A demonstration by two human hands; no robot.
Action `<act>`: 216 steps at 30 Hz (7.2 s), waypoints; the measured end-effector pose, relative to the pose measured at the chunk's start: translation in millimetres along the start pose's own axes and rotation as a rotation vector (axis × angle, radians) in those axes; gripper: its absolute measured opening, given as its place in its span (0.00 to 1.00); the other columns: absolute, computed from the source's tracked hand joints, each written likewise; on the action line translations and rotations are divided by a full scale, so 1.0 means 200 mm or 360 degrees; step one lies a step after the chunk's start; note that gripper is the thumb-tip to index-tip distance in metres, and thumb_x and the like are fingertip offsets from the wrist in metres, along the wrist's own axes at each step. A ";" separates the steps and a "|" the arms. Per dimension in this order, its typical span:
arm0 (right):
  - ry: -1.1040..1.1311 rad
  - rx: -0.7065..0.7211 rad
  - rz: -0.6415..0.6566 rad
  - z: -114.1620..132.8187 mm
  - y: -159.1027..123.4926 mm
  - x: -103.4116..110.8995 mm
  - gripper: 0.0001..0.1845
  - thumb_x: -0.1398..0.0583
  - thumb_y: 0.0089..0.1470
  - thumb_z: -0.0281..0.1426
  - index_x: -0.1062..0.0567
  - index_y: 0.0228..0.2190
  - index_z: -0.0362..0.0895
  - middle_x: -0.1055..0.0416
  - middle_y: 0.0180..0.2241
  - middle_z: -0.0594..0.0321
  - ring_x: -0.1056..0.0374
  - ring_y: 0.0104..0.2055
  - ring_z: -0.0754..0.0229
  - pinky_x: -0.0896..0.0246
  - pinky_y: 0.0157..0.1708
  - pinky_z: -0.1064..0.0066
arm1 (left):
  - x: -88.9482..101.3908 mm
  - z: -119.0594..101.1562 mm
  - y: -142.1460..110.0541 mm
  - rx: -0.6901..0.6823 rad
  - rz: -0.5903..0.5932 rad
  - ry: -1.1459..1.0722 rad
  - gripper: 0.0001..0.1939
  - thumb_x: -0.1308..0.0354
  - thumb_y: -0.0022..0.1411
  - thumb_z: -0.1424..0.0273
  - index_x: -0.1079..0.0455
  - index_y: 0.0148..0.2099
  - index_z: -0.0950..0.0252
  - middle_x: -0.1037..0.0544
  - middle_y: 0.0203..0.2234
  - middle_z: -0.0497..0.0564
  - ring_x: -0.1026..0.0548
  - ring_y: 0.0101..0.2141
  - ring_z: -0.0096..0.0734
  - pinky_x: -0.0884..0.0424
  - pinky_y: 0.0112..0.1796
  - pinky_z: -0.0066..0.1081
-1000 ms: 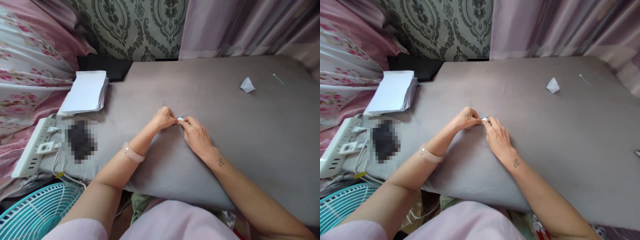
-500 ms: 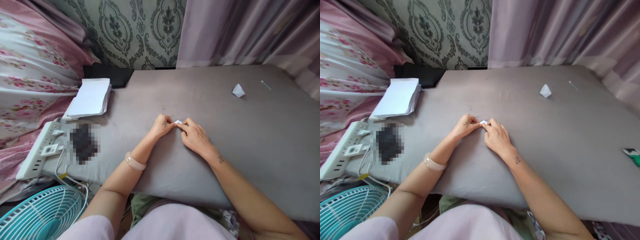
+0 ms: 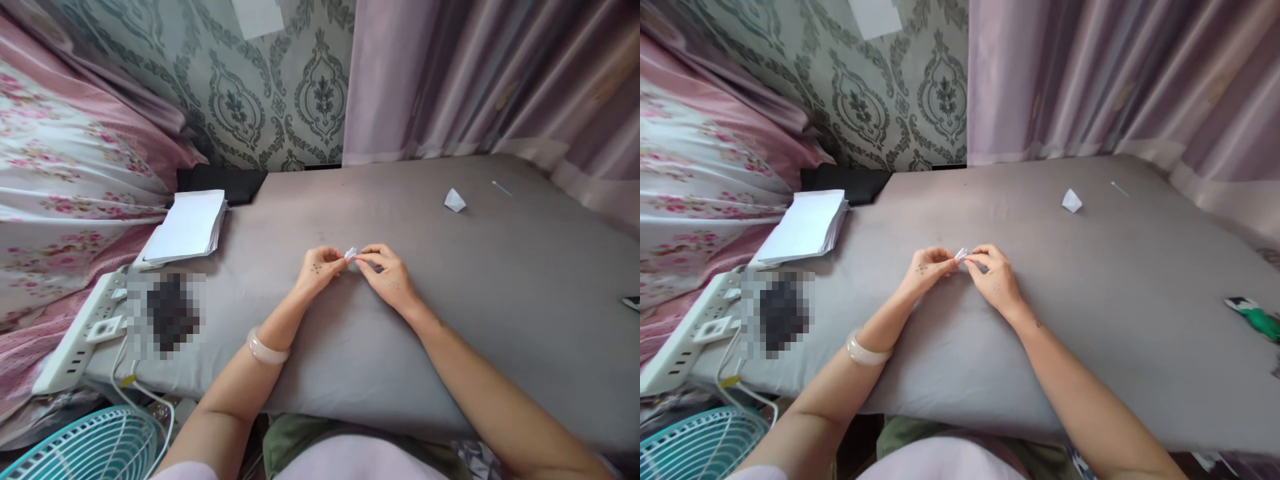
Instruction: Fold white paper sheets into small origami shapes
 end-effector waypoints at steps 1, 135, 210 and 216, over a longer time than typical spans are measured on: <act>0.0112 -0.0068 -0.0054 0.00 0.01 0.02 0.12 0.39 0.52 0.38 0.21 0.36 0.46 0.28 0.41 0.57 0.31 0.42 0.58 0.35 0.39 0.66 | 0.00 -0.01 0.00 0.0004 -0.0017 -0.0115 0.16 0.33 0.47 0.62 0.30 0.31 0.70 0.25 0.23 0.50 0.27 0.26 0.27 0.34 0.28 0.25; -0.0319 -0.0215 0.0455 -0.04 0.01 0.11 0.13 0.46 0.47 0.25 0.22 0.27 0.47 0.27 0.33 0.65 0.37 0.25 0.67 0.42 0.30 0.72 | 0.07 -0.04 -0.03 -0.0593 0.0218 0.1048 0.11 0.48 0.53 0.74 0.24 0.35 0.66 0.26 0.30 0.50 0.31 0.27 0.25 0.35 0.32 0.25; -0.0716 0.0087 0.0492 0.22 -0.15 -0.08 0.16 0.49 0.61 0.34 0.28 0.48 0.48 0.29 0.40 0.58 0.30 0.37 0.57 0.40 0.33 0.69 | 0.00 0.04 0.02 0.0201 -0.0213 -0.0460 0.11 0.45 0.51 0.79 0.27 0.39 0.71 0.24 0.26 0.50 0.28 0.25 0.23 0.31 0.28 0.22; -0.0842 0.0161 0.0519 0.24 -0.16 -0.09 0.17 0.50 0.62 0.34 0.29 0.49 0.48 0.29 0.43 0.57 0.30 0.37 0.57 0.41 0.31 0.69 | 0.01 0.01 0.00 0.0239 -0.0207 -0.0464 0.05 0.41 0.50 0.76 0.26 0.32 0.71 0.24 0.24 0.51 0.29 0.24 0.23 0.32 0.27 0.24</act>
Point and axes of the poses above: each hand's wrist, its own y-axis towards the middle knuckle, its own x-axis out of the back of the hand, z = x × y, the point moved 2 cm from there along y, towards the middle knuckle
